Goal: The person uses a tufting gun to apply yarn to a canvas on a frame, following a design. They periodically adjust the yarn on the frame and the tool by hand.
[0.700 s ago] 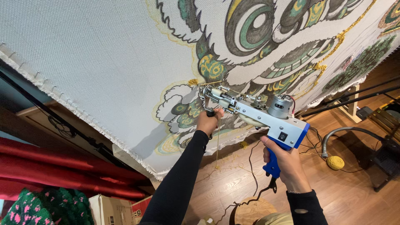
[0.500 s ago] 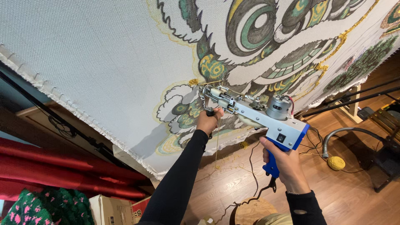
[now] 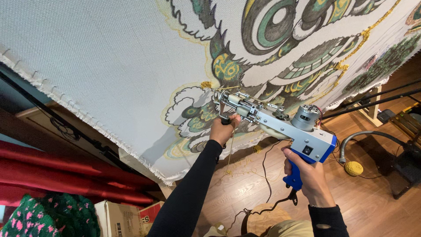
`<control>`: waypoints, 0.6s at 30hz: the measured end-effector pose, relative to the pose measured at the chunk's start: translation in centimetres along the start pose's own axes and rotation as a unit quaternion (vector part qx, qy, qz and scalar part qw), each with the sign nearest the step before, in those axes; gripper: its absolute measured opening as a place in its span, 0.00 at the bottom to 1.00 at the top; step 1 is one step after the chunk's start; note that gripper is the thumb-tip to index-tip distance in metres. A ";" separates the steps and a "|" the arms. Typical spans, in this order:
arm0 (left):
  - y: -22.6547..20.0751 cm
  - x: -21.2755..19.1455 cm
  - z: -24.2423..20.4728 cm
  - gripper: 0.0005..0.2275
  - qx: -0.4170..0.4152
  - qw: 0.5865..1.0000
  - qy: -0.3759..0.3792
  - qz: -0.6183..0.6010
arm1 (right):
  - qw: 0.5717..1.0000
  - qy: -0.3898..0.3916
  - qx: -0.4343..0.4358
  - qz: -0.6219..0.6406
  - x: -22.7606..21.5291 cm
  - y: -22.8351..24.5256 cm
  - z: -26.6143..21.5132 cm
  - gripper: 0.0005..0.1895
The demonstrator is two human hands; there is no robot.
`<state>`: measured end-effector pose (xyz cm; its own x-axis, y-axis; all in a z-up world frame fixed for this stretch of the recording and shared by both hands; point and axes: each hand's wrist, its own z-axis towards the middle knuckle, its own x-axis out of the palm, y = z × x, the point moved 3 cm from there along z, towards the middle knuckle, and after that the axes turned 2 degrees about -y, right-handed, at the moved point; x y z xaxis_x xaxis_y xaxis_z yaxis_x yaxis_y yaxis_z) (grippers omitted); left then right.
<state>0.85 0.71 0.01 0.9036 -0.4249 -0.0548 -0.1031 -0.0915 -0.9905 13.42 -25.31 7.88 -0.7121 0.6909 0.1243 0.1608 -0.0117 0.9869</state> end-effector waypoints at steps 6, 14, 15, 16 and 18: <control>0.3 -0.1 0.6 0.15 0.024 0.999 0.024 -0.022 | 1.000 -0.005 -0.002 0.004 0.7 0.4 0.0 0.10; -0.6 -0.7 0.3 0.15 0.011 1.000 0.017 0.003 | 1.000 -0.015 0.005 -0.010 1.5 1.2 -0.2 0.10; -0.6 -0.8 0.5 0.15 0.010 1.000 0.018 0.004 | 1.000 -0.018 0.007 -0.011 1.6 1.2 -0.2 0.10; -0.5 -0.7 0.7 0.15 0.003 1.000 0.021 0.002 | 1.000 -0.019 0.009 -0.011 1.7 1.2 -0.1 0.10; -0.2 -0.8 1.2 0.15 -0.009 1.000 0.026 -0.002 | 1.000 -0.020 0.013 -0.012 1.9 1.1 0.0 0.10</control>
<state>0.69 2.18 0.07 0.8813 -0.4704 -0.0437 -0.1070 -0.1087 -0.9883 12.25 -24.03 9.17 -0.6879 0.7194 0.0962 0.1627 0.0237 0.9864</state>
